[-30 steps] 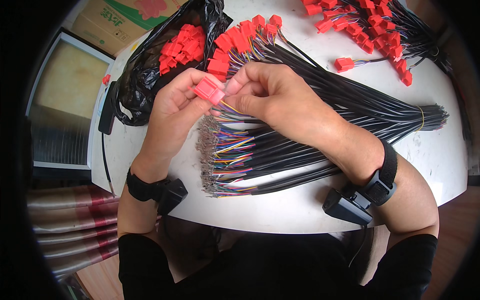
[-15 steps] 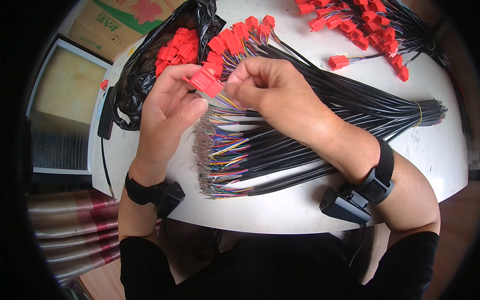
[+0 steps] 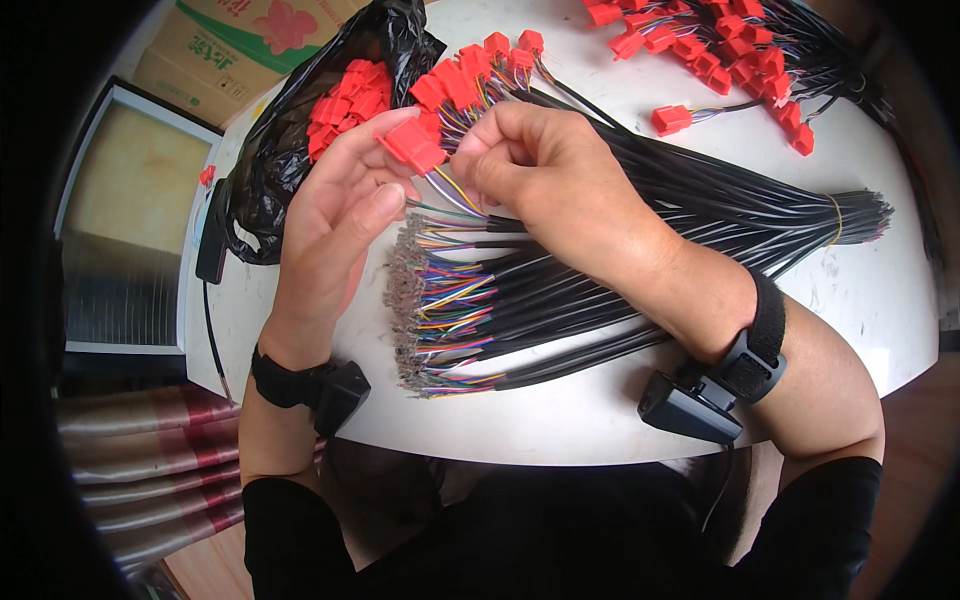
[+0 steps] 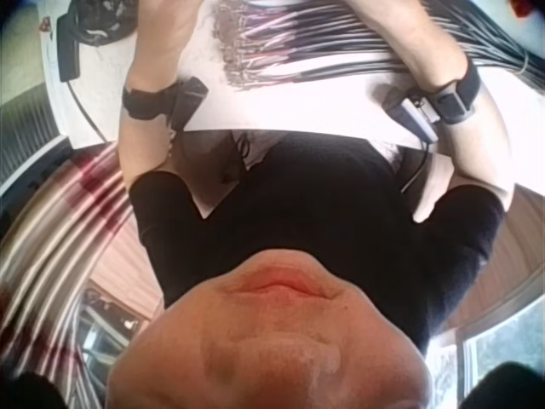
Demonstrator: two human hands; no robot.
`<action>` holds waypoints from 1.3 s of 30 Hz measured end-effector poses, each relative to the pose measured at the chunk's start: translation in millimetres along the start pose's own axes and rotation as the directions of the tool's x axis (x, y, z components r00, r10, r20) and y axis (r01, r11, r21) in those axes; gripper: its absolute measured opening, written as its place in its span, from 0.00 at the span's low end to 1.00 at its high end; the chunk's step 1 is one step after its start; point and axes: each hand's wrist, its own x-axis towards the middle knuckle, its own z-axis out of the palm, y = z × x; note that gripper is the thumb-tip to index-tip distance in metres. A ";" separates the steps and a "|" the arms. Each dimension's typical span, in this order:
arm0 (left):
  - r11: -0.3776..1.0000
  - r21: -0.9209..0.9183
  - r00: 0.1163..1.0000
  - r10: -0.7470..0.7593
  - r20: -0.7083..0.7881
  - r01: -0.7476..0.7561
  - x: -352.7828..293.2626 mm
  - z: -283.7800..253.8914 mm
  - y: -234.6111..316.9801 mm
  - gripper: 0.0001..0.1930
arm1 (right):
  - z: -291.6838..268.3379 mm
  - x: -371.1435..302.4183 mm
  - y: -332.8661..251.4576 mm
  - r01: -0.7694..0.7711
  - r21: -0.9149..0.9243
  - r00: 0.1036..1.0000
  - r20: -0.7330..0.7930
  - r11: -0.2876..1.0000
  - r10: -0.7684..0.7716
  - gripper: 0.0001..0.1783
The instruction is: The recorder is assembling electrical wire harnesses by inserting small multicolored wires into red plastic connectors.
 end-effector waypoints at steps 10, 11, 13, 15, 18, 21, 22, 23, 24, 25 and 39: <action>0.998 -0.025 0.998 -0.054 -0.043 0.053 -2.7 -6.1 -2.3 0.19 | 0.4 -0.4 0.6 0.046 -0.029 0.999 -0.005 0.999 -0.046 0.07; 0.998 -0.024 0.998 -0.053 -0.044 0.052 -2.6 -6.9 -1.4 0.19 | -0.3 -0.5 -0.8 0.039 -0.023 0.999 0.012 0.999 -0.039 0.07; 0.985 -0.125 0.991 -0.124 -0.042 0.118 -2.0 -7.8 0.2 0.17 | -0.5 -0.7 -1.5 0.033 -0.018 0.999 0.030 0.999 -0.032 0.07; 0.982 -0.129 0.989 -0.142 -0.044 0.135 -1.1 -8.8 -2.4 0.17 | 0.6 -1.1 -1.6 0.019 0.028 1.000 0.021 0.999 -0.019 0.07; 0.978 -0.147 0.986 -0.157 -0.053 0.148 -0.8 -8.4 -6.4 0.16 | -0.6 -0.8 -1.1 -0.010 0.025 0.999 0.050 1.000 0.009 0.07; 0.972 -0.182 0.986 -0.159 -0.056 0.146 -1.0 -8.2 -7.7 0.16 | -0.1 -1.3 -2.6 -0.022 0.003 0.999 0.050 1.000 0.022 0.07; 0.969 -0.200 0.985 -0.161 -0.053 0.148 -1.6 -8.4 -7.1 0.16 | 0.2 -1.4 -3.7 -0.022 0.003 0.998 0.053 1.000 0.022 0.07; 0.969 -0.199 0.985 -0.162 -0.056 0.148 -2.2 -8.5 -6.5 0.16 | 0.3 -1.6 -5.0 -0.037 0.005 0.997 0.062 0.999 0.037 0.08; 0.964 -0.213 0.984 -0.173 -0.053 0.158 -2.6 -8.5 -6.3 0.16 | 0.2 -1.7 -5.5 -0.053 0.006 0.996 0.070 0.999 0.053 0.08; 0.959 -0.227 0.982 -0.184 -0.050 0.168 -3.0 -8.7 -6.0 0.16 | 0.0 -1.5 -5.5 -0.054 0.006 0.996 0.072 0.999 0.054 0.08; 0.907 -0.314 0.955 -0.296 -0.003 0.280 -1.6 -15.1 -9.1 0.17 | -10.7 0.3 -19.1 0.097 -0.350 0.994 0.080 0.932 -0.073 0.09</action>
